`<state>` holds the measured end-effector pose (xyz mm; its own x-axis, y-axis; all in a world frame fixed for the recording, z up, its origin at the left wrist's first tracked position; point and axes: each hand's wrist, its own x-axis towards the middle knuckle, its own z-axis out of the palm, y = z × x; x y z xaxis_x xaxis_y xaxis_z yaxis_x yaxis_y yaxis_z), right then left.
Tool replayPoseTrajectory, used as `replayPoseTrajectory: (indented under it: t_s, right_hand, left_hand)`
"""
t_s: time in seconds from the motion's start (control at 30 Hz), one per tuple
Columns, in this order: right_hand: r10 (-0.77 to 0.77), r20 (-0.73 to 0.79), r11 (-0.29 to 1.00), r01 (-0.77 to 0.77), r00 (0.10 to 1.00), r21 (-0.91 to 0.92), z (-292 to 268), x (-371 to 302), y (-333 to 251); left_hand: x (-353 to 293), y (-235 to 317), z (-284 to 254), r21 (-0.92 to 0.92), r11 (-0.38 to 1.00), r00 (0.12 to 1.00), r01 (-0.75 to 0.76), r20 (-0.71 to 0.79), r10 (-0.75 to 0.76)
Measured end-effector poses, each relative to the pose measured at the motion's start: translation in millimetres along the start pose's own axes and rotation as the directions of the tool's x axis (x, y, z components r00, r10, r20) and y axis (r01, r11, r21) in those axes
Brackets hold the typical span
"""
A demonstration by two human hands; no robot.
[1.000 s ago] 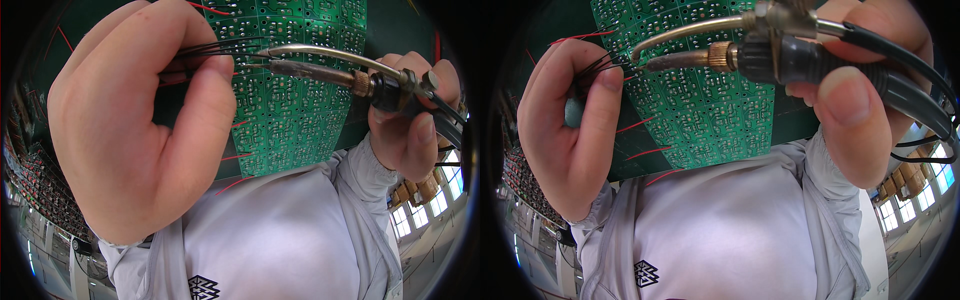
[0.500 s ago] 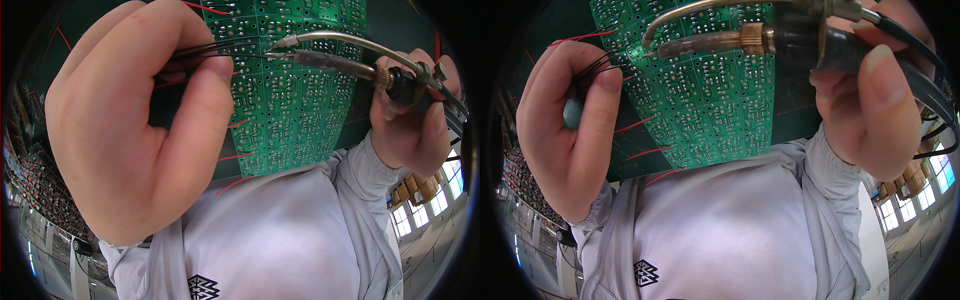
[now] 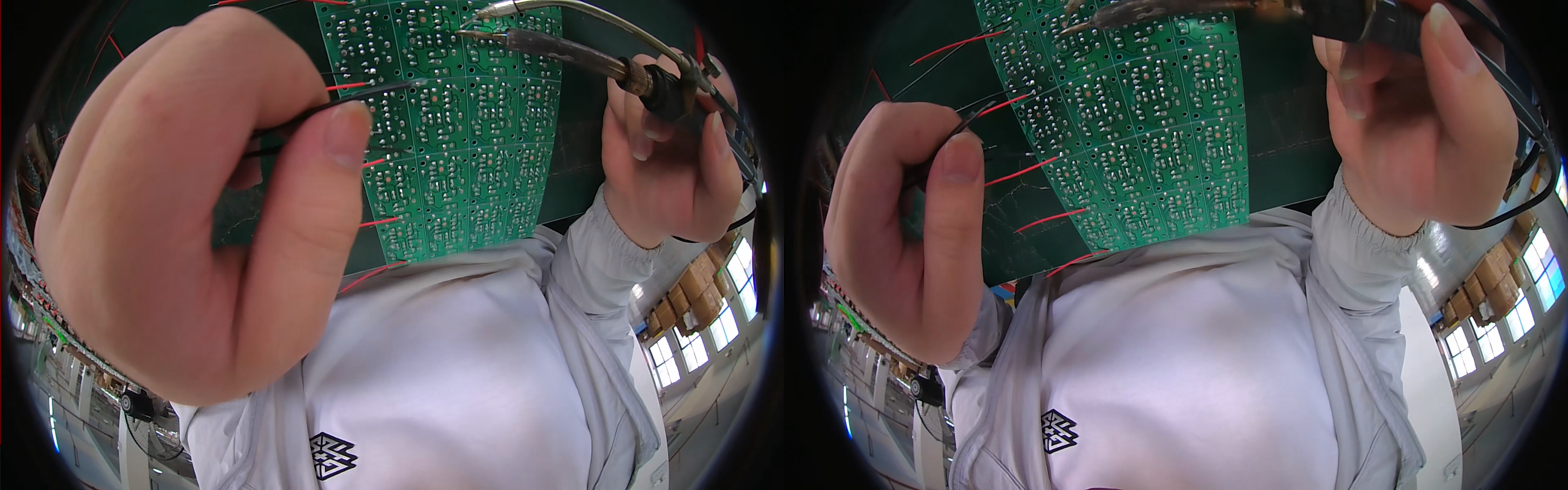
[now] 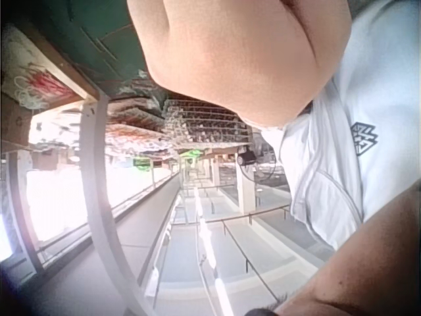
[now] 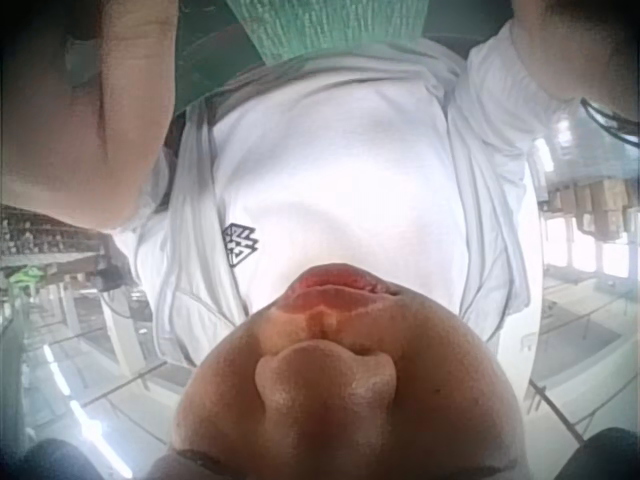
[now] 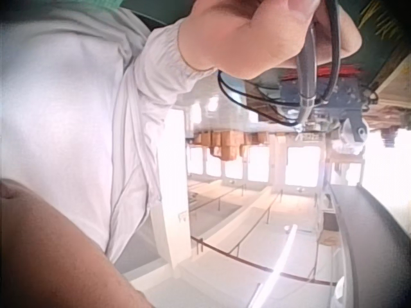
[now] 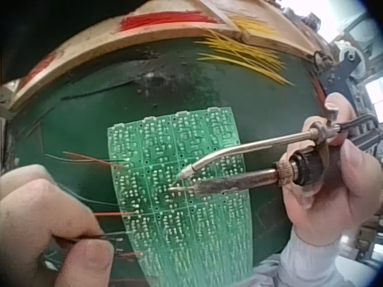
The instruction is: The person solders black, yellow, and red wires onto a green circuit board panel using a soldering tool, picking up wires from the workbench by hand.
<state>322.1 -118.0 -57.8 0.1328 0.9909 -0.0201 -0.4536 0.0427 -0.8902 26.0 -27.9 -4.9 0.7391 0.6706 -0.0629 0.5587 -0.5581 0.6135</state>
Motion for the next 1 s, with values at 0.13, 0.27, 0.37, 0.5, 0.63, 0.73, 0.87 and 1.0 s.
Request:
replayPoseTrajectory:
  t_s: [0.13, 0.27, 0.37, 0.5, 0.63, 0.73, 0.87, 1.0]
  right_hand:
    - [-0.081, 0.267, 0.995, 0.093, 0.960, -0.033, -6, 10, 2]
    - [-0.095, 0.149, 0.995, 0.090, 0.984, 0.040, -13, 3, 7]
    - [-0.107, 0.282, 0.994, 0.107, 0.953, 0.017, -16, 8, 6]
    - [-0.156, 0.277, 0.988, 0.151, 0.948, 0.039, -13, 5, 10]
    - [-0.205, -0.090, 0.718, 0.213, 0.975, 0.663, 41, 19, 63]
    - [-0.285, -0.192, 0.755, 0.343, 0.939, 0.558, 19, 15, 56]
    - [-0.432, -0.252, 0.894, 0.374, 0.866, -0.248, 12, 7, 39]
    - [-0.324, -0.170, 0.932, 0.283, 0.931, -0.226, 27, 3, 25]
  left_hand:
    - [-4, 1, 8, -0.045, 0.989, 0.989, -0.144, -0.021, 0.143]
    - [-3, 6, 23, -0.024, 1.000, 0.994, 0.015, -0.108, -0.017]
    - [-1, 1, 23, 0.146, 0.989, 0.975, 0.014, -0.221, 0.019]
    - [-2, -12, 24, 0.004, 0.996, 0.976, -0.084, -0.201, 0.083]
    - [-5, -16, 30, -0.019, 1.000, 0.985, -0.023, -0.173, 0.019]
    - [-11, -8, 32, -0.112, 0.989, 0.970, 0.096, -0.213, -0.119]
    - [-2, -21, 32, -0.314, 0.939, 0.980, 0.142, -0.090, -0.178]
    - [-6, -20, 36, -0.293, 0.931, 0.964, 0.218, -0.086, -0.253]
